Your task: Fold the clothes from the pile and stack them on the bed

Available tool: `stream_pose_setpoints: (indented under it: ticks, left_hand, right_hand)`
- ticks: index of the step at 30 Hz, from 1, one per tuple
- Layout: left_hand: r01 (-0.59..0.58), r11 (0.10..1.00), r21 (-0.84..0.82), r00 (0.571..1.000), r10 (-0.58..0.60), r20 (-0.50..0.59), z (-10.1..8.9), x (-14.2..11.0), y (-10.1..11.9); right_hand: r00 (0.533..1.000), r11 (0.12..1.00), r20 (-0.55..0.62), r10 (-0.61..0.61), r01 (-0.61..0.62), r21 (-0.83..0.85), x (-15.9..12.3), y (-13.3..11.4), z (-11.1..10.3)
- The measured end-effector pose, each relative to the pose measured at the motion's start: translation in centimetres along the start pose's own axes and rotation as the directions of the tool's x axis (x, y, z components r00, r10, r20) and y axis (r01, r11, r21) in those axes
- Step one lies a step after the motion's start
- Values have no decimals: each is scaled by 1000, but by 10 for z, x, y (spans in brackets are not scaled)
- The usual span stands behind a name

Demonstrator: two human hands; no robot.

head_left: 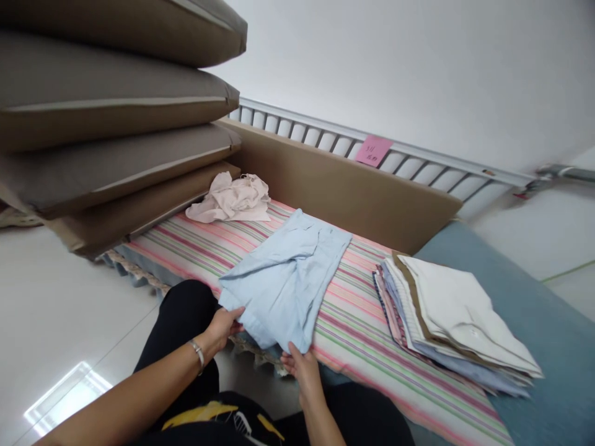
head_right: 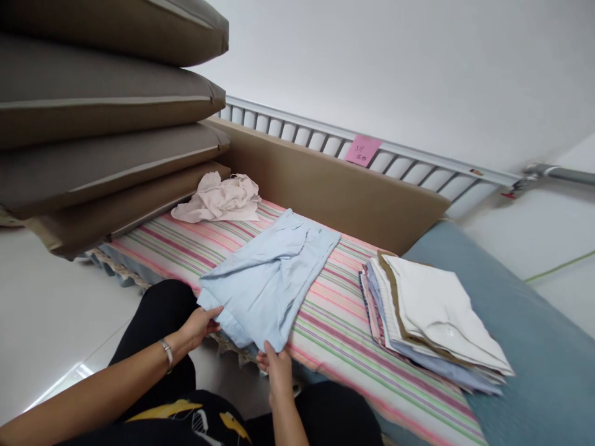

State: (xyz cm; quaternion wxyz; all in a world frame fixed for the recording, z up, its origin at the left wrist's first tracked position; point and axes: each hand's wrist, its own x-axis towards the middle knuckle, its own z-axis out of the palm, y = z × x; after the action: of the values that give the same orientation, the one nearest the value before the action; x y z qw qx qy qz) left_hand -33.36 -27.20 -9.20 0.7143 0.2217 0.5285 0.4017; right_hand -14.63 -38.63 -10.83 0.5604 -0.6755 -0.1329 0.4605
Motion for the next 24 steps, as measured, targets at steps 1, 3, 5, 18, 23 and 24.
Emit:
stream_pose_setpoints:
  ticks: [1, 3, 5, 18, 23, 24]
  left_hand:
    - [-1, 1000, 8, 1000, 1, 0, -2, 1, 1]
    - [7, 1000, 30, 1000, -7, 7, -6, 1, 4]
    - [39, 997, 66, 999, -40, 19, -10, -1, 4]
    - [-29, 897, 441, 899, -170, 404, 62, -37, -1]
    - [26, 923, 384, 922, -170, 347, 109, -13, 8]
    - [35, 921, 388, 919, -181, 349, 118, -7, 9]
  right_hand:
    - [1000, 1000, 5, 3, -3, -10, -2, -1, 1]
    - [1000, 999, 13, 7, -7, -31, -5, -3, 3]
    - [1000, 999, 17, -2, 3, -43, -7, -3, 3]
    - [998, 995, 56, 32, -26, -96, 17, 17, 1]
    - [996, 999, 84, -13, 17, -45, 13, 17, 3]
    - [996, 999, 93, -15, 19, -45, 12, 15, 4]
